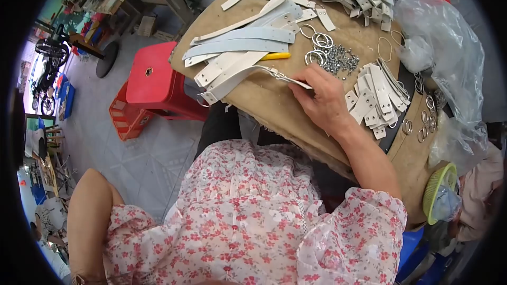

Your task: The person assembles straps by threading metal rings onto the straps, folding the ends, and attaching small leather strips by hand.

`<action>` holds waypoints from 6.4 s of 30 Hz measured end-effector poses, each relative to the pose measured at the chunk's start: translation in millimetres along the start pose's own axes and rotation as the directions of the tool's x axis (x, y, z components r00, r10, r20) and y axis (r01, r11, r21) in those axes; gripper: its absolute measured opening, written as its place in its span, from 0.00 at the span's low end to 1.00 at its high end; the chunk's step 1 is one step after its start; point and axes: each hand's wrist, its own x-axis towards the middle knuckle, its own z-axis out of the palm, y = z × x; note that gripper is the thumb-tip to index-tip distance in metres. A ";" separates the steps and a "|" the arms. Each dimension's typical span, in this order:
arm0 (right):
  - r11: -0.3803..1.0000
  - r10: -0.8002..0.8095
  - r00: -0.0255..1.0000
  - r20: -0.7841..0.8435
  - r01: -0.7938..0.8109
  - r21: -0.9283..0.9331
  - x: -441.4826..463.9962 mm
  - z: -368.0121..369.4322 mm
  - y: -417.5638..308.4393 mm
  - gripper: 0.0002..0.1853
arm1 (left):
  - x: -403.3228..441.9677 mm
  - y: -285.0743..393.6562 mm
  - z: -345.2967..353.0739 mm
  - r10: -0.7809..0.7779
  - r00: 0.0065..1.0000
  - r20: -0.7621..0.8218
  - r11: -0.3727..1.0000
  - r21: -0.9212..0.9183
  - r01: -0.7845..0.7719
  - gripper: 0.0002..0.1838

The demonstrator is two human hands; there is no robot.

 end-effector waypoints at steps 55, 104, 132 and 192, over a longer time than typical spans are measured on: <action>0.992 -0.099 0.886 -0.453 0.054 -0.110 -21.6 -125.2 -122.6 0.22 | -16.3 35.2 -44.6 0.026 0.964 -0.263 0.987 0.162 0.017 0.14; 0.847 -0.383 0.707 -0.595 0.526 0.080 -39.4 -137.7 -172.9 0.29 | -34.5 40.8 -7.4 -0.014 0.852 -0.523 0.979 0.167 0.118 0.12; 0.601 -0.305 0.952 -0.023 0.174 -0.780 -65.6 -60.1 -47.7 0.11 | -183.6 -12.5 116.8 -0.862 -0.248 0.441 -0.369 -0.213 0.904 0.08; 0.822 0.530 0.844 0.083 -0.536 0.194 -12.6 -17.2 -18.0 0.06 | -184.2 30.6 165.9 -0.502 -0.219 0.837 -0.403 -0.002 0.915 0.10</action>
